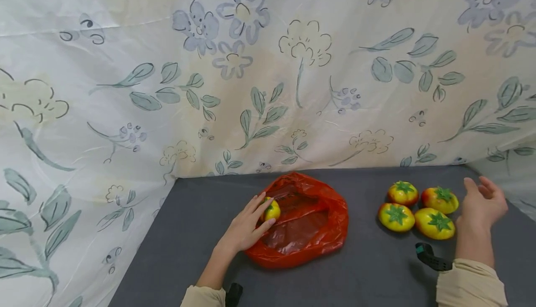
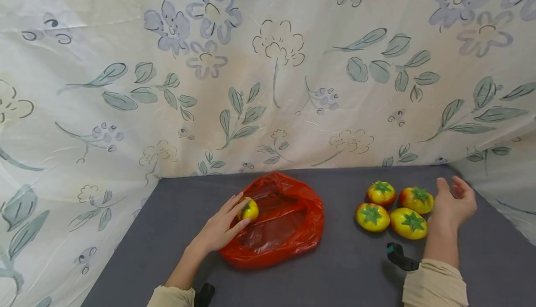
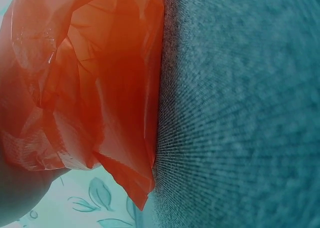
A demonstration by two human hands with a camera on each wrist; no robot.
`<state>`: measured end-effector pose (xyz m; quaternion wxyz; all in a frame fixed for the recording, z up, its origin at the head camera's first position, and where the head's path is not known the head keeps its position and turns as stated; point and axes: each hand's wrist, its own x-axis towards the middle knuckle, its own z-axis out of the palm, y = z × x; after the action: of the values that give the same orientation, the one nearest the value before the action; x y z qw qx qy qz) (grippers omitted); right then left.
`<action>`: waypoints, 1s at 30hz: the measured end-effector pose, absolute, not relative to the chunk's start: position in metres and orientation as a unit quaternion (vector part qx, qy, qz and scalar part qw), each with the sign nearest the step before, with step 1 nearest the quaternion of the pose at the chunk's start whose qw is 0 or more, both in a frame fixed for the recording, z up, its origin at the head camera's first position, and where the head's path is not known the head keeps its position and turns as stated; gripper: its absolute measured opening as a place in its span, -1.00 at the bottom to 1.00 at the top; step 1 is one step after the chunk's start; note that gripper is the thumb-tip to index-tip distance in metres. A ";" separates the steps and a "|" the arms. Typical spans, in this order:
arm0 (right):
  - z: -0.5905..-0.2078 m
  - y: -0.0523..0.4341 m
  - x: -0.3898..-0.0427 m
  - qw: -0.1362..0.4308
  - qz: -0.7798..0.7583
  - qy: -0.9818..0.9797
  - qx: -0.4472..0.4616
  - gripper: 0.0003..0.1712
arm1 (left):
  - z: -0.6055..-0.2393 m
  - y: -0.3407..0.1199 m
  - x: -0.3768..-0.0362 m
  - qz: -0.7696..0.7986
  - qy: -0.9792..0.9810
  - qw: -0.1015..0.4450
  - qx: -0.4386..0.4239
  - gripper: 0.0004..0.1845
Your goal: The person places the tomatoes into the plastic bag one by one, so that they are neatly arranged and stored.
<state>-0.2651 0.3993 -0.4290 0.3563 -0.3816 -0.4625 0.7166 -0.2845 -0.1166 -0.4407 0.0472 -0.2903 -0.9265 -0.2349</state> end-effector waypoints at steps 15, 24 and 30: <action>-0.462 0.432 -0.276 0.223 0.707 -0.493 -0.454 -0.13 | -0.442 -0.116 -0.286 -0.233 -0.927 0.048 -0.289 -0.36; -0.446 0.406 -0.266 0.193 0.721 -0.500 -0.439 -0.05 | -0.443 -0.116 -0.286 -0.233 -0.926 0.052 -0.293 -0.36; -0.453 0.407 -0.268 0.184 0.700 -0.527 -0.446 -0.08 | -0.443 -0.116 -0.286 -0.234 -0.926 0.053 -0.292 -0.36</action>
<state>-0.2681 0.4068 -0.4527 0.1837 -0.4455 -0.5265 0.7004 -0.2863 -0.1159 -0.4432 0.0529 -0.2922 -0.9258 -0.2340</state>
